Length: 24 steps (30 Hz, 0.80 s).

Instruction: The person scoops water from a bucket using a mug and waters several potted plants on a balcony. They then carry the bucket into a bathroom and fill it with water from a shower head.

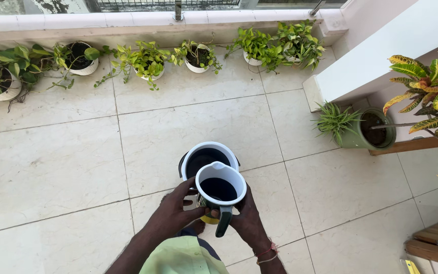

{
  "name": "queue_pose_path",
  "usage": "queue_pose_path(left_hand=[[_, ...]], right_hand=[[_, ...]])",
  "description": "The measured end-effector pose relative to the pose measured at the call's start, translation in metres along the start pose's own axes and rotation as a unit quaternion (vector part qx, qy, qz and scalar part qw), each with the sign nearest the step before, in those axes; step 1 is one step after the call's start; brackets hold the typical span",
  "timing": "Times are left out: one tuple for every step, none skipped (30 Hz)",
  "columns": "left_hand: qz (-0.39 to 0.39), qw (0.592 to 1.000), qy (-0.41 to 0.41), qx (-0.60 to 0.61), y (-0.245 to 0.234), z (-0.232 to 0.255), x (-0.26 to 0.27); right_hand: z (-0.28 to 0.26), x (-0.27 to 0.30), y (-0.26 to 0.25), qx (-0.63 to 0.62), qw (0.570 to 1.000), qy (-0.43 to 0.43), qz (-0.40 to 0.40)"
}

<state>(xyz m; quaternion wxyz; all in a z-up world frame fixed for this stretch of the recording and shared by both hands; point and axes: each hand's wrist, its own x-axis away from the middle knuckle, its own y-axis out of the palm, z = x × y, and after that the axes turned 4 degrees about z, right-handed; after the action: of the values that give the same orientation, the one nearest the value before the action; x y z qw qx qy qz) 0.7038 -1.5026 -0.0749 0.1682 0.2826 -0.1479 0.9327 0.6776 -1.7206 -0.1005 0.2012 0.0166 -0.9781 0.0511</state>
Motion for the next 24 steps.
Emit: queue_pose_path(left_hand=[[-0.008, 1.0, 0.006, 0.007, -0.001, 0.001, -0.007], [-0.017, 1.0, 0.012, 0.014, -0.001, 0.004, -0.013], [-0.022, 0.999, 0.013, 0.02, -0.003, 0.005, -0.017], [-0.027, 1.0, -0.001, 0.008, -0.001, 0.008, -0.02], [-0.033, 0.999, -0.013, -0.008, 0.001, 0.011, -0.024], [-0.039, 0.999, -0.026, -0.024, 0.001, 0.013, -0.027], [-0.043, 0.999, 0.006, -0.004, 0.001, 0.014, -0.031], [-0.046, 0.998, 0.039, 0.016, 0.001, 0.015, -0.037], [-0.049, 0.996, 0.071, 0.037, 0.003, 0.017, -0.041], [-0.049, 0.996, 0.072, 0.028, 0.006, 0.018, -0.042], [-0.046, 0.996, 0.075, 0.017, 0.005, 0.021, -0.045], [-0.044, 0.996, 0.078, 0.006, 0.006, 0.024, -0.048], [-0.035, 0.996, 0.078, 0.007, 0.009, 0.027, -0.05], [-0.027, 0.997, 0.078, 0.008, 0.013, 0.029, -0.053], [-0.019, 0.997, 0.077, 0.012, 0.018, 0.03, -0.055], [-0.006, 0.997, 0.074, 0.015, 0.022, 0.03, -0.057], [0.008, 0.997, 0.068, 0.021, 0.028, 0.031, -0.058], [0.022, 0.997, 0.063, 0.028, 0.036, 0.031, -0.058], [0.033, 0.998, 0.048, 0.032, 0.04, 0.032, -0.061], [0.044, 0.998, 0.034, 0.036, 0.046, 0.031, -0.063], [0.048, 0.998, 0.015, 0.047, 0.06, 0.028, -0.062], [0.057, 0.997, 0.013, 0.057, 0.072, 0.024, -0.065], [0.064, 0.996, 0.01, 0.065, 0.081, 0.018, -0.07], [0.07, 0.995, 0.007, 0.073, 0.09, 0.012, -0.076]], right_hand=[[0.0, -0.005, -0.001, -0.005, 1.0, 0.009, 0.01], [0.0, -0.007, -0.003, -0.011, 1.0, 0.017, 0.019], [-0.001, -0.01, 0.0, -0.019, 0.999, 0.029, 0.025], [-0.002, -0.011, -0.003, -0.029, 0.999, 0.036, 0.028], [-0.005, -0.012, -0.006, -0.042, 0.998, 0.042, 0.034], [-0.005, -0.014, -0.007, -0.055, 0.997, 0.048, 0.039], [-0.005, -0.016, -0.009, -0.037, 0.997, 0.044, 0.048], [-0.004, -0.019, -0.012, -0.02, 0.997, 0.04, 0.058], [-0.005, -0.021, -0.015, -0.002, 0.997, 0.035, 0.067], [-0.005, -0.022, -0.019, -0.01, 0.997, 0.042, 0.069], [-0.005, -0.025, -0.021, -0.019, 0.996, 0.044, 0.07], [-0.005, -0.029, -0.024, -0.029, 0.996, 0.047, 0.07], [-0.005, -0.034, -0.029, -0.026, 0.997, 0.037, 0.061], [-0.005, -0.039, -0.035, -0.022, 0.998, 0.026, 0.053], [-0.004, -0.041, -0.041, -0.017, 0.999, 0.017, 0.044], [-0.003, -0.046, -0.046, -0.011, 0.999, 0.014, 0.031], [-0.003, -0.051, -0.052, -0.002, 1.0, 0.013, 0.016], [-0.002, -0.054, -0.059, 0.007, 1.0, 0.012, 0.001], [-0.001, -0.062, -0.063, -0.001, 1.0, 0.015, -0.016], [0.001, -0.07, -0.067, -0.008, 0.999, 0.018, -0.033], [0.006, -0.071, -0.077, -0.01, 0.998, 0.029, -0.047], [0.013, -0.075, -0.087, 0.007, 0.998, 0.019, -0.063], [0.022, -0.081, -0.093, 0.021, 0.997, 0.011, -0.076], [0.032, -0.088, -0.099, 0.035, 0.995, 0.002, -0.09]])
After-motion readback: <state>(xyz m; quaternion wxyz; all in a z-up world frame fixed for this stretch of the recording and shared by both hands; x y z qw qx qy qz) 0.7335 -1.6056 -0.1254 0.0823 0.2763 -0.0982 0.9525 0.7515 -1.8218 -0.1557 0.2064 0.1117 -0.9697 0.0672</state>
